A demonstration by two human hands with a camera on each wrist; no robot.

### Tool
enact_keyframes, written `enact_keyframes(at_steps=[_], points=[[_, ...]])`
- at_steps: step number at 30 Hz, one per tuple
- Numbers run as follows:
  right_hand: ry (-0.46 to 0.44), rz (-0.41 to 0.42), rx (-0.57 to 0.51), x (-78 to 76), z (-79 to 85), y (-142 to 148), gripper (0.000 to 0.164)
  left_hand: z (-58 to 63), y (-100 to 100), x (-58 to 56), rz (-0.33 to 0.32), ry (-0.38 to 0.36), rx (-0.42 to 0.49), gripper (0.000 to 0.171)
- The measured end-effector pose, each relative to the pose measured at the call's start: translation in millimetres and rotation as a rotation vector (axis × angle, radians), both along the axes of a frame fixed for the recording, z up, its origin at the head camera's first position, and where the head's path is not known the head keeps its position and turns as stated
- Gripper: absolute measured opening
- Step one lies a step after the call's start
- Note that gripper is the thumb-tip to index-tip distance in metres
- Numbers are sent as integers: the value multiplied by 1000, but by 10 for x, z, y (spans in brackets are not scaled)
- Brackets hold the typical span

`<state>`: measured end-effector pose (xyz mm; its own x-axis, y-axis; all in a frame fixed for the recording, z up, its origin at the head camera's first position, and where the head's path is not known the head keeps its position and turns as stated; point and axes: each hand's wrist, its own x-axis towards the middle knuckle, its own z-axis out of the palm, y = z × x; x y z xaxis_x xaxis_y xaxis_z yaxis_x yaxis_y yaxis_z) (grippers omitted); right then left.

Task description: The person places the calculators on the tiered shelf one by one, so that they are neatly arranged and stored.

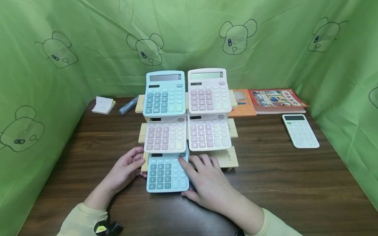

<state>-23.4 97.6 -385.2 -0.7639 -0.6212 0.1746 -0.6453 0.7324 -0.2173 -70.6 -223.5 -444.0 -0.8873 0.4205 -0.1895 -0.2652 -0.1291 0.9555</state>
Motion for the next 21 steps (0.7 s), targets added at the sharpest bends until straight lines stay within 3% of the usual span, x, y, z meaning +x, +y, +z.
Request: enact_keyframes(at_steps=[12, 16, 21], points=[[-62, 21, 15, -39, 42, 83, 98, -11, -20, 13, 14, 2, 7, 46], [-89, 96, 21, -23, 145, 340, 90, -32, -13, 11, 3, 18, 14, 45], [-121, 165, 0, -28, 363, 890, 69, -13, -15, -5, -20, 46, 23, 44]])
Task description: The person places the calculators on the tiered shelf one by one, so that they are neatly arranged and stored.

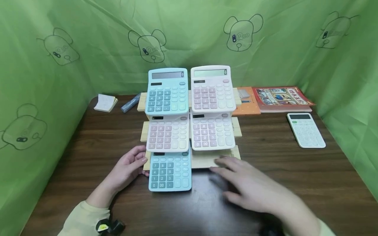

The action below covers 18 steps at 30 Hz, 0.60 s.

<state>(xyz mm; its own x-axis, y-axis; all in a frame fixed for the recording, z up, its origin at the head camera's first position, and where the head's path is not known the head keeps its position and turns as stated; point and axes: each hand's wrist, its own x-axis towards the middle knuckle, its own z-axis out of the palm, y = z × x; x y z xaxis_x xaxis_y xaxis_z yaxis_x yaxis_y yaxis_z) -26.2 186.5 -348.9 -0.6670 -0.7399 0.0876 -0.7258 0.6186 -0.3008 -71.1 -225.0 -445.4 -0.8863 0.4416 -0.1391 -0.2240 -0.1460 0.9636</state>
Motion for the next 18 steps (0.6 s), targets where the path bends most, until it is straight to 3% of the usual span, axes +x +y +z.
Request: enact_keyframes(at_steps=[5, 11, 15, 18], points=[[-44, -141, -11, -162, 113, 577, 61, 30, -21, -11, 8, 11, 11, 43], [-79, -448, 7, -565, 159, 1358, 48, 15, -26, -16, 3, -5, 6, 44], [-94, -621, 80, -837, 31, 1860, 46, -7, -21, -7, 8, -7, 6, 43], [-130, -721, 139, -920, -126, 2182, 59, -14, 4, -15, -2, -2, 8, 43]])
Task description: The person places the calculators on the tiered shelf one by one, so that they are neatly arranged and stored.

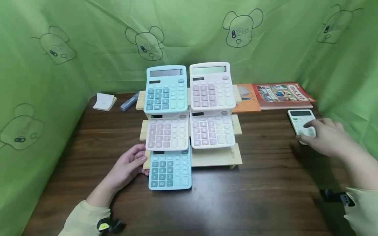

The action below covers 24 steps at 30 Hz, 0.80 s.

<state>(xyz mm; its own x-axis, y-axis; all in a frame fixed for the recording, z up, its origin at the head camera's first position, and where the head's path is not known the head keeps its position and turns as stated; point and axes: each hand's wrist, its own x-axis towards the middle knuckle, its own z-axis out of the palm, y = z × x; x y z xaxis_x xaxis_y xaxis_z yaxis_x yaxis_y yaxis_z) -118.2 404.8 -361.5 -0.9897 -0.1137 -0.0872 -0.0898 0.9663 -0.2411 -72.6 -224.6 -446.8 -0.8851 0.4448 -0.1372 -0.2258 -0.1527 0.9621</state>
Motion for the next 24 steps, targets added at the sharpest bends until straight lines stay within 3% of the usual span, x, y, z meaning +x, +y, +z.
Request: enact_keyframes(at_steps=[6, 12, 24], points=[[-93, -109, 22, -47, -134, 225, 82, -1, 17, 9, 5, -17, -16, 43], [-155, -131, 47, -114, -147, 197, 85, 33, 14, 6, 4, -3, -11, 44], [-125, -182, 69, -211, -311, 361, 88, 21, 16, 4, 7, -4, -20, 44]])
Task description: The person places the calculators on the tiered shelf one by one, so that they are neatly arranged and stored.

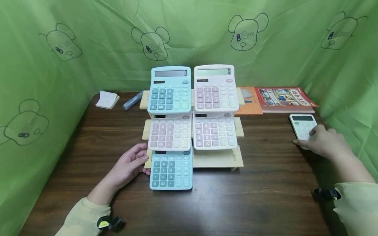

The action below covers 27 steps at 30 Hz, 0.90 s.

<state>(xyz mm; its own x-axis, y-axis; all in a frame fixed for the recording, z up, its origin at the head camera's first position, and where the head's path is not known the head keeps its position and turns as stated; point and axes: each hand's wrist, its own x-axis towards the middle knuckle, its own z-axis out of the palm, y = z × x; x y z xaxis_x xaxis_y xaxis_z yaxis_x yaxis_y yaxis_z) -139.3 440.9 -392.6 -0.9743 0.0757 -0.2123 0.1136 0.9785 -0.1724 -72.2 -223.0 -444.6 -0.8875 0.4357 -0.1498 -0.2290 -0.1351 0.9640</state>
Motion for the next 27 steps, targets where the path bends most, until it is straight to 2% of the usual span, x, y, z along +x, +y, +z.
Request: enact_keyframes(at_steps=[6, 14, 22, 27], points=[[32, -43, 14, 37, -36, -72, 86, -4, 3, -23, 2, -7, 5, 45], [78, -90, -67, 191, -83, -215, 102, -17, -3, 2, -15, -10, 8, 44], [154, 15, -167, 409, 77, -614, 88, 10, -4, 17, -3, -5, 16, 45], [155, 85, -260, 678, 188, -881, 75, 4, 1, 12, 5, -10, 10, 44]])
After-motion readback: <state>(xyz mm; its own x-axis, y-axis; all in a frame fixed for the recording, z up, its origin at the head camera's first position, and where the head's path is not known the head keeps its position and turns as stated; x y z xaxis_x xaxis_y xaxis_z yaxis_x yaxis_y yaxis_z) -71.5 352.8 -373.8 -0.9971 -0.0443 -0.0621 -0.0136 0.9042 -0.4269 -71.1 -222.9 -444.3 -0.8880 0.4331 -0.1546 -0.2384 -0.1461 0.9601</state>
